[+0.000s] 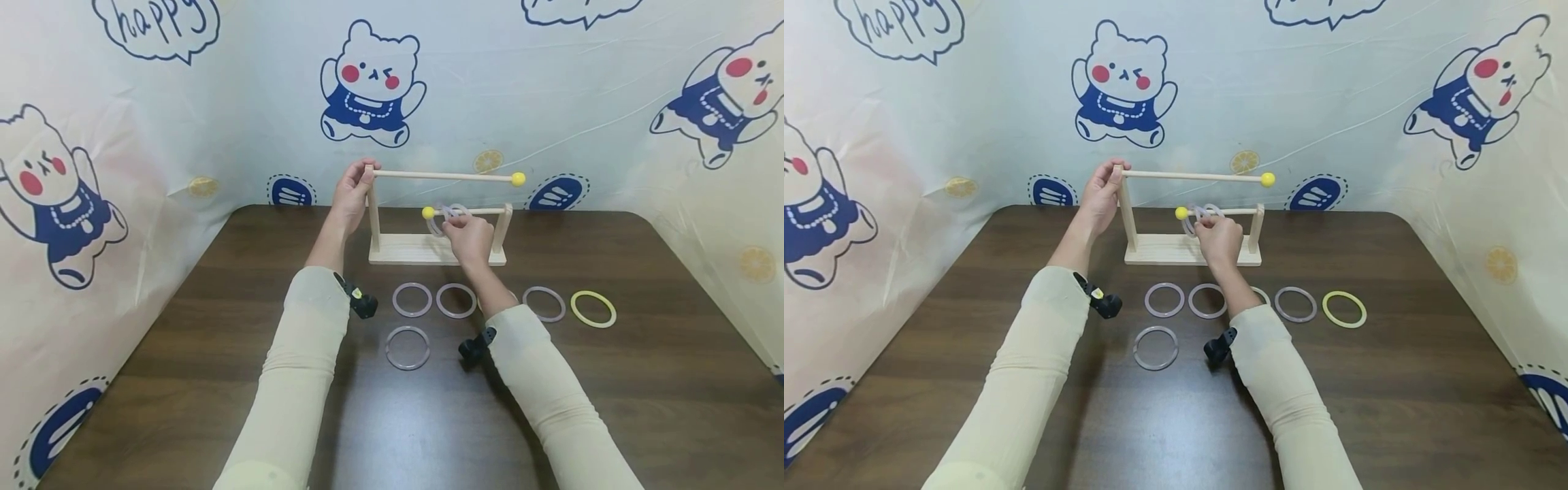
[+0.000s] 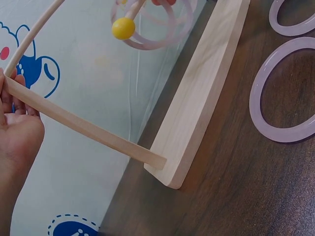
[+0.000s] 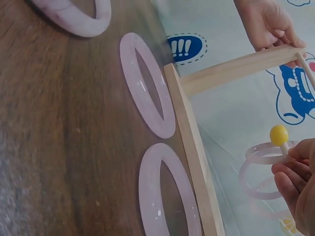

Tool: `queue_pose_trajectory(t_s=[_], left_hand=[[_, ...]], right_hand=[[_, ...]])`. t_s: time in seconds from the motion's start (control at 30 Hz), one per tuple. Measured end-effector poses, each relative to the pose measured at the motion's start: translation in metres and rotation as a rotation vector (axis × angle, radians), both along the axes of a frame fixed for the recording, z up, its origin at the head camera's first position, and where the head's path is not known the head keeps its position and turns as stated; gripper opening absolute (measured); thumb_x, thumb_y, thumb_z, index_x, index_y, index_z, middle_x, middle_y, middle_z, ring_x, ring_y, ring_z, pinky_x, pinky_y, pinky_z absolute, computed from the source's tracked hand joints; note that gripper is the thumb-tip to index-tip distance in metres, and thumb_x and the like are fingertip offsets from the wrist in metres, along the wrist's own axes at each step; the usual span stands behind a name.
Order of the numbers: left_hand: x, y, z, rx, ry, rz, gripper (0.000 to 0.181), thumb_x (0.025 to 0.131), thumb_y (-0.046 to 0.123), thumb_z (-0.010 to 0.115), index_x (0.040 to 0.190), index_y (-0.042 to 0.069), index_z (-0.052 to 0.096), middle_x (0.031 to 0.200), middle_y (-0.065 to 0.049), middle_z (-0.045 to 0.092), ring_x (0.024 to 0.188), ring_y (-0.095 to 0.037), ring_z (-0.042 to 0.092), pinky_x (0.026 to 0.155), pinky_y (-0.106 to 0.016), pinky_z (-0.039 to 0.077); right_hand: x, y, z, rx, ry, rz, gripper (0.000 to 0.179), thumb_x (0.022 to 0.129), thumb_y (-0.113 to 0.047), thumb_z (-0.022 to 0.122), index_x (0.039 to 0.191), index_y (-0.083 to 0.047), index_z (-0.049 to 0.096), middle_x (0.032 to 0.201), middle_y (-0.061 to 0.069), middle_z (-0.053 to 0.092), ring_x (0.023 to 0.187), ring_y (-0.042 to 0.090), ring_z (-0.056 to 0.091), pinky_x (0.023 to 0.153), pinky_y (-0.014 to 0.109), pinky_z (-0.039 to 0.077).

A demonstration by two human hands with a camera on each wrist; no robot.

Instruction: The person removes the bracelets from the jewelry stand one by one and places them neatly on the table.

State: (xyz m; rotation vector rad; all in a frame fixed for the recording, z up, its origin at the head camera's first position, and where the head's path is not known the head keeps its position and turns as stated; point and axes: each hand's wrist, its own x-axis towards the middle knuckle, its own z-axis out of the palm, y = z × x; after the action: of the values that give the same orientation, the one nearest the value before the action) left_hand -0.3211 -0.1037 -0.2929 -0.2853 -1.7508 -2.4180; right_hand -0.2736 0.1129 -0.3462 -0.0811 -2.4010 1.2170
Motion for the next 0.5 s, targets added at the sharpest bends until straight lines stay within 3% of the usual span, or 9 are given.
queue_pose_trajectory(t_s=[0.3, 0.5], left_hand=[[0.0022, 0.0019, 0.0011, -0.008, -0.021, -0.005, 0.011, 0.095, 0.015, 0.052, 0.104, 0.016, 0.059, 0.106, 0.003, 0.059, 0.111, -0.015, 0.046, 0.098, -0.030, 0.031], [0.0008, 0.0013, 0.0002, 0.000, -0.013, -0.007, 0.011, 0.095, 0.015, 0.052, 0.103, 0.016, 0.059, 0.105, 0.004, 0.059, 0.109, -0.014, 0.047, 0.098, -0.029, 0.031]], right_hand=[[-0.0003, 0.0018, 0.0015, -0.036, 0.045, 0.000, 0.011, 0.080, -0.014, 0.072, 0.084, -0.005, 0.076, 0.083, 0.009, 0.072, 0.074, 0.025, 0.068, 0.064, 0.035, 0.049], [0.0012, 0.0002, 0.0016, -0.071, 0.027, 0.010, 0.011, 0.081, -0.014, 0.072, 0.085, -0.004, 0.075, 0.085, 0.011, 0.071, 0.076, 0.024, 0.068, 0.060, 0.029, 0.049]])
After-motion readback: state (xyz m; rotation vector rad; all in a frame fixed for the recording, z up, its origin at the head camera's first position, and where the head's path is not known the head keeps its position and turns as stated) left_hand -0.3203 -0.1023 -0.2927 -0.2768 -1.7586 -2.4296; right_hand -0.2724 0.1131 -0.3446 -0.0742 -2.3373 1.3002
